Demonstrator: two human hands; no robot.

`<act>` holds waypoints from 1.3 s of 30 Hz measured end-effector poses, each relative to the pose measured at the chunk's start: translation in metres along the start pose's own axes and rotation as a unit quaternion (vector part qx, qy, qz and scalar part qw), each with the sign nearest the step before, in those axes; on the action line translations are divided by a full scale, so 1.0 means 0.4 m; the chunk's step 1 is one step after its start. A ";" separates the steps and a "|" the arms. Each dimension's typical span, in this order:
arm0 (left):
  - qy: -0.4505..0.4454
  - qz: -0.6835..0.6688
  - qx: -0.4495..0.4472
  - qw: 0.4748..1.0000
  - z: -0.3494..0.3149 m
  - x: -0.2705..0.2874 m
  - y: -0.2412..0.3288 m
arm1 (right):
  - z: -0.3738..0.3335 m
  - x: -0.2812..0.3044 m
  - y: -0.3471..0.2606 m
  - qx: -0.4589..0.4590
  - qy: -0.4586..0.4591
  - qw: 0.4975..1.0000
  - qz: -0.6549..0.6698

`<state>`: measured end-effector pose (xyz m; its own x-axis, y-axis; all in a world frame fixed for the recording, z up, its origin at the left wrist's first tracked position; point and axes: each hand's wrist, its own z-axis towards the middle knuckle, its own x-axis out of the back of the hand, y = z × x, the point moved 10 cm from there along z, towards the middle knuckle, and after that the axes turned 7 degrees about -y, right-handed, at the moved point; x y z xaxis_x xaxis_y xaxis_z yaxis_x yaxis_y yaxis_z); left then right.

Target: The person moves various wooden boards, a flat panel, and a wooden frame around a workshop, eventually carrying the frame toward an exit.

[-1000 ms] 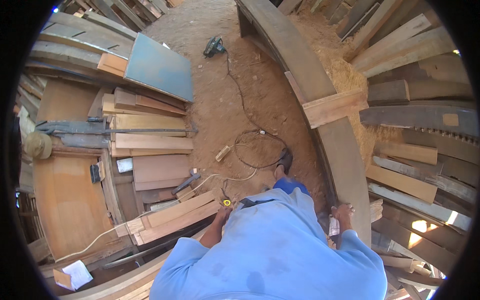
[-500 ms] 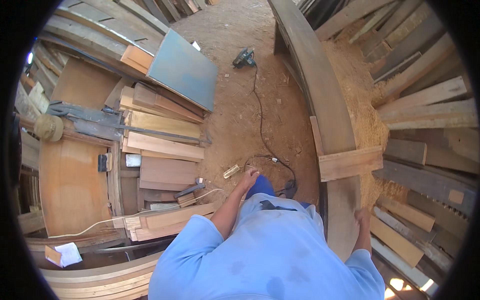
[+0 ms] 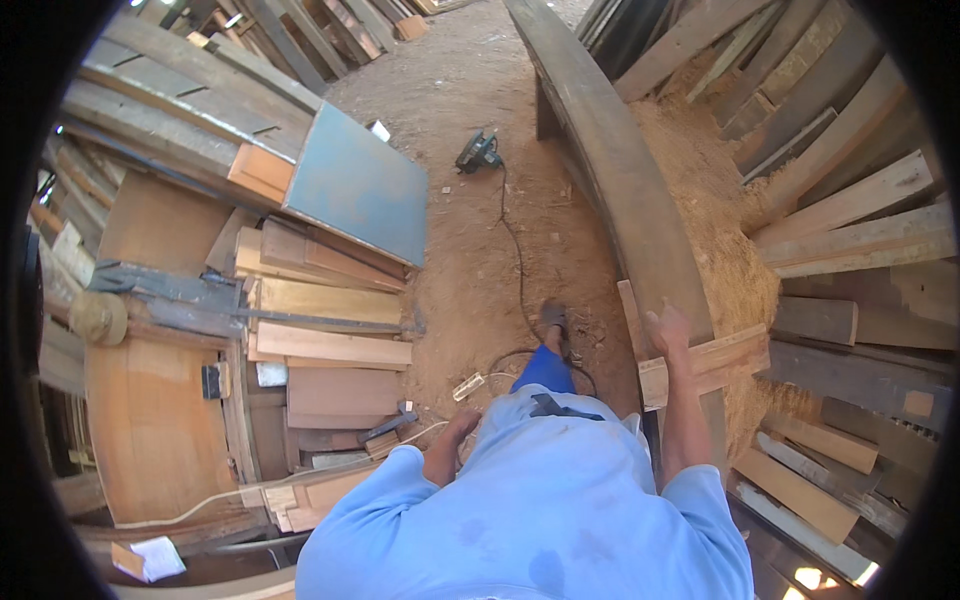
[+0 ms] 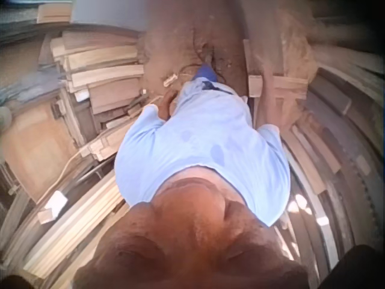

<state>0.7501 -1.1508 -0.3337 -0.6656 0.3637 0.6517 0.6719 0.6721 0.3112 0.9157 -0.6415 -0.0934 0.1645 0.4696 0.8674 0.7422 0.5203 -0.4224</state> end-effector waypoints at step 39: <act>-0.043 -0.407 0.056 0.911 0.664 0.800 -0.106 | 0.322 -0.051 -0.092 -0.364 -0.130 0.914 -0.126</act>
<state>0.4222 -0.8916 -0.3223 -0.9548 -0.2374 0.1786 -0.0889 0.8019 0.5908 0.8015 -0.5782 -0.1293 -0.1608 0.6027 0.7816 0.9863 0.0681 0.1504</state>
